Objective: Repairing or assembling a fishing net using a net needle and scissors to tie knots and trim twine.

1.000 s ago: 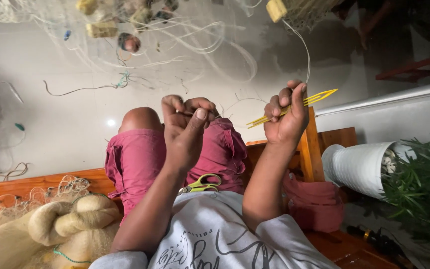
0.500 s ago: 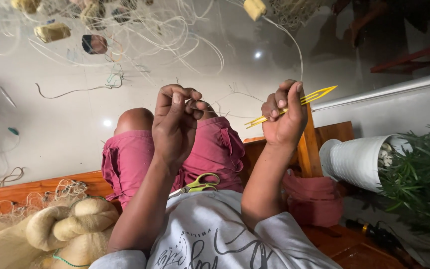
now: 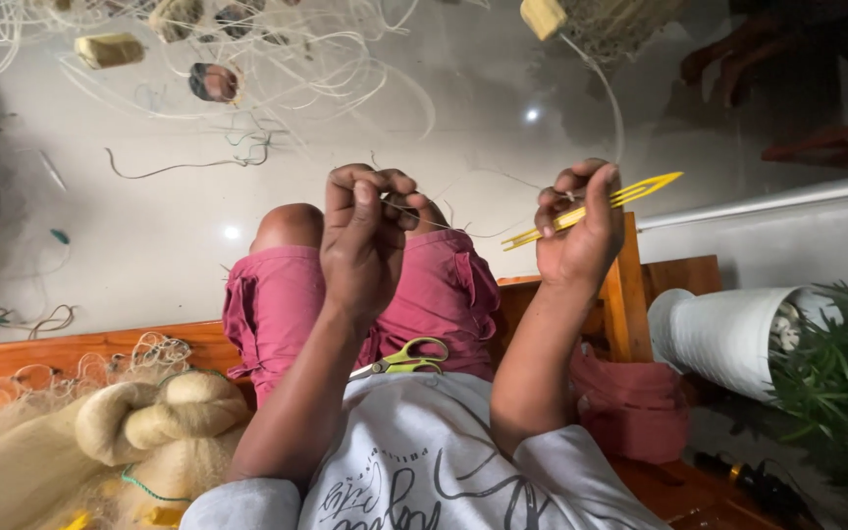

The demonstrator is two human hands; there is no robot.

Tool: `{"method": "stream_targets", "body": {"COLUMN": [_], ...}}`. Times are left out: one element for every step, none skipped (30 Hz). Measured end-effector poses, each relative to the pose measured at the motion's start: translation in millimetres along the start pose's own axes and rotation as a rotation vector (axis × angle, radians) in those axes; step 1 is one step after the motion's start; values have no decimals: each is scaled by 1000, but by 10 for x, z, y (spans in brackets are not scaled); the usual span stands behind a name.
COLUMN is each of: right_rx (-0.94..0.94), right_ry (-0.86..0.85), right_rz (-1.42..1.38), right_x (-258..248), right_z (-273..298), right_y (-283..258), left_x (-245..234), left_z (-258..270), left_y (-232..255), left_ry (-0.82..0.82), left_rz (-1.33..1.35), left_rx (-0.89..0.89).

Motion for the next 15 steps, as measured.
{"method": "stream_targets", "body": {"right_rx": [32,63,63,92,121,122,160,189,181,180,175,178,168,148,148], "right_ry": [5,11,6,-21,-49,-52,-156,-262,-264,-457,-651,-657,-950,-1248,-1256], "right_rz": [38,77,77,203,329,330,388,444,443,642,840,839,1131,1416,1412], "right_x": [14,19,0,-21,-46,-129,-136,-133,-109,18,117,123,198,195,101], "right_z": [19,38,61,94,128,225,335,418,565,786,1032,1193,1492,1809,1849], "right_y": [64,117,183,269,355,461,611,763,758,813,890,884,1008,1138,1188], "left_x": [6,17,15,19,24,20,32,54,48,31,9,8,14,18,-10], "left_z": [3,8,6,10,13,24,36,11,-10,-2,7,14,21,29,43], "left_y": [-5,-19,-16,-19,-22,-20,-3,15,21,30,40,71,104,143,154], "left_ry": [-4,-8,-7,-10,-14,-12,-22,-39,-46,-44,-41,-36,-39,-42,-36], "left_rz": [-20,-38,-38,-44,-50,-50,-75,-100,-99,-108,-117,-118,-127,-137,-140], "left_rx": [7,14,18,24,29,31,48,68,72,82,91,96,104,112,117]}}
Point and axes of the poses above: each hand's wrist, its own z-axis away from the middle knuckle, its own x-axis out of the palm, y = z × x, the point moved 9 cm from there along -z, towards the middle knuckle, and after that the axes turned 4 degrees about -x, right-handed, at the moved point
